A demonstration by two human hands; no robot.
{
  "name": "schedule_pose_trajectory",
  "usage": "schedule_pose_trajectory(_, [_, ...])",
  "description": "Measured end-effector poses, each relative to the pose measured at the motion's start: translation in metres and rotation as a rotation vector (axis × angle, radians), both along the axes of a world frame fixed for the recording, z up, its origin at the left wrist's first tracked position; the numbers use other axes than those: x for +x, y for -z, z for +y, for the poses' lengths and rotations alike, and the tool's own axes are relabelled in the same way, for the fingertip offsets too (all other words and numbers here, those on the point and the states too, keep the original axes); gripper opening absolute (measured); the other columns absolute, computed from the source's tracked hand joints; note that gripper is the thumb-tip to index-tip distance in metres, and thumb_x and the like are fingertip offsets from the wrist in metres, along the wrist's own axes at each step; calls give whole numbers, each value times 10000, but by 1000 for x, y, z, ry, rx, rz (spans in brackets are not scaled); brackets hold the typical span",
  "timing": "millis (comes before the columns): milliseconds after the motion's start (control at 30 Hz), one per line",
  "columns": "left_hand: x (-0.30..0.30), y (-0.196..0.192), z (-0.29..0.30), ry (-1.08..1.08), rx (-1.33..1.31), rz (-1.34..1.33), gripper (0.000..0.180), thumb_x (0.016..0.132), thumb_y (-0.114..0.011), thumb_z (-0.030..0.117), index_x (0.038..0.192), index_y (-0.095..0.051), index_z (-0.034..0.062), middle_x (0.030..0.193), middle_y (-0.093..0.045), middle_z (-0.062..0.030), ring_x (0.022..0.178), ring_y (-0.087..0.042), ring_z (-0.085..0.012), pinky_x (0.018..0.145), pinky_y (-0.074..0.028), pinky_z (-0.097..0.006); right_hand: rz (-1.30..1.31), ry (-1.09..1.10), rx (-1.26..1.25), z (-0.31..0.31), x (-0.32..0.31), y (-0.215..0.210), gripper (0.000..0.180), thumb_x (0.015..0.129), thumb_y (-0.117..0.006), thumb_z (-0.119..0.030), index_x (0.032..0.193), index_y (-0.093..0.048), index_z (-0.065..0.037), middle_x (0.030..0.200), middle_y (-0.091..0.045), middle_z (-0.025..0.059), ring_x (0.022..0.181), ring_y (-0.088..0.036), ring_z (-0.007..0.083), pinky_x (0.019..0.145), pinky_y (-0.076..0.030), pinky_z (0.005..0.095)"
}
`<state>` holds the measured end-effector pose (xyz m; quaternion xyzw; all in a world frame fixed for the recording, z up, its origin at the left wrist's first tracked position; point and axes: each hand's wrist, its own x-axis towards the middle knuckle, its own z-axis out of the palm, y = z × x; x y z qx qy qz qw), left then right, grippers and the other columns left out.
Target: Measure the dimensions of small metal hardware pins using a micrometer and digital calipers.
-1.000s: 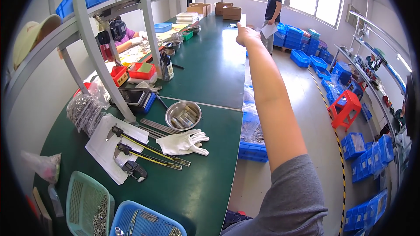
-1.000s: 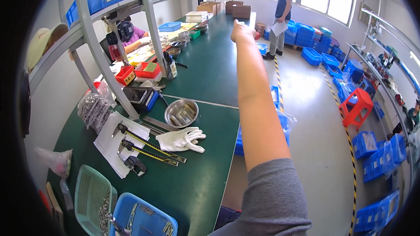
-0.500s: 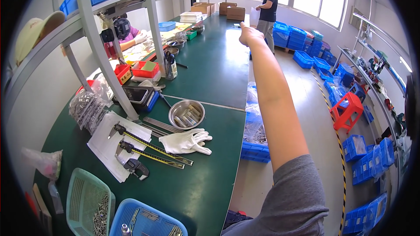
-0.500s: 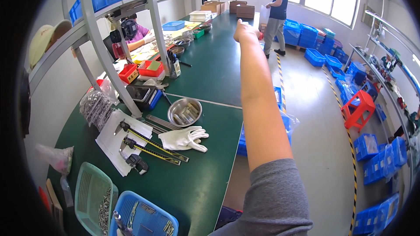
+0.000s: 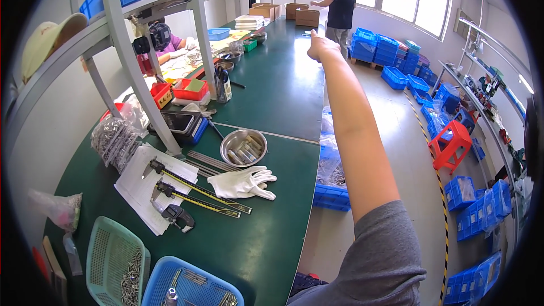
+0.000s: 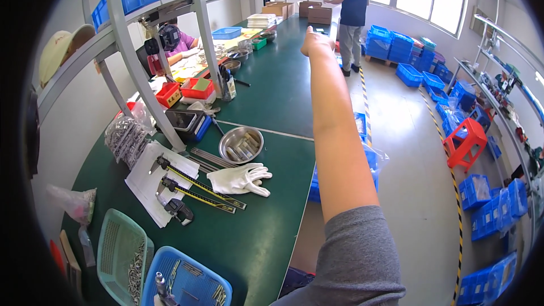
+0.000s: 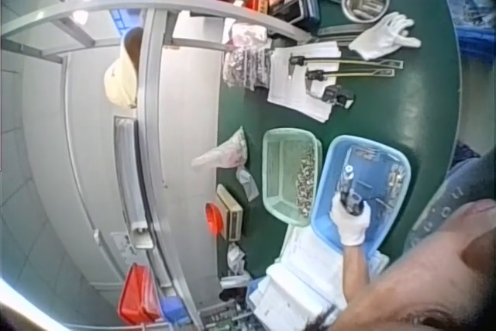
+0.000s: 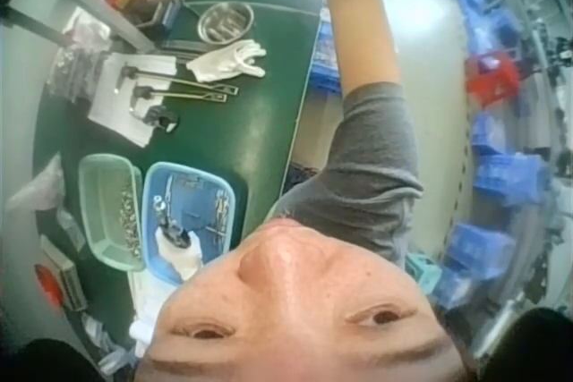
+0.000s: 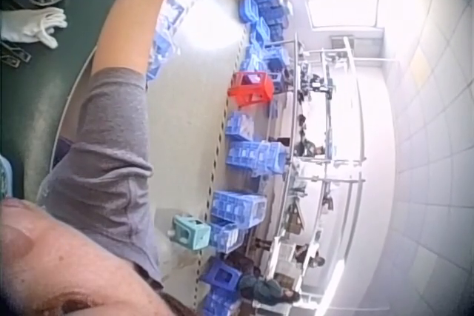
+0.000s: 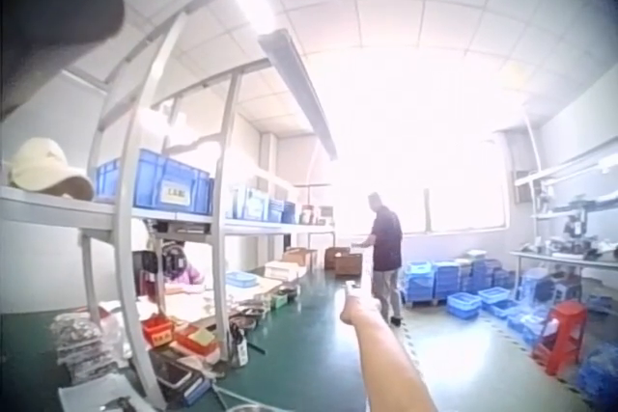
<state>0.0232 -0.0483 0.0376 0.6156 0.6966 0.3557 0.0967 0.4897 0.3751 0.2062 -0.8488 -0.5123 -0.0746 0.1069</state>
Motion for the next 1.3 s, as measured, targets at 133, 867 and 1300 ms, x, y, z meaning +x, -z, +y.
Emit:
schedule_pose_trajectory(133, [0, 2, -1, -6, 25, -32, 472, 574, -605, 80, 1016, -469, -15, 802, -515, -178, 726, -512, -335, 675, -407, -375, -13, -2, 59, 4, -4, 5, 606, 740, -455, -115, 1314, -274, -176, 1098, -555, 91, 979, -556, 198, 805, -427, 341])
schedule_pose_trajectory(867, [-5, 20, 21, -365, 125, -417, 363, 793, -517, 61, 1130, -395, 3, 1071, -486, -95, 957, -505, -209, 833, -412, -313, 1261, -1929, -311, -292, -392, 181, 382, 736, -592, -313, 901, -454, 3, 835, -442, 150, 761, -459, 254, 666, -389, 350])
schedule_pose_trajectory(1300, [-63, -52, -57, -394, 120, -466, 392, 824, -473, 343, 990, -528, -7, 948, -556, -152, 852, -537, -212, 769, -407, -302, 2076, -1368, -844, -279, -388, 161, 571, 737, -468, -123, 1255, -276, 20, 1125, -452, 185, 740, -519, 186, 766, -427, 366])
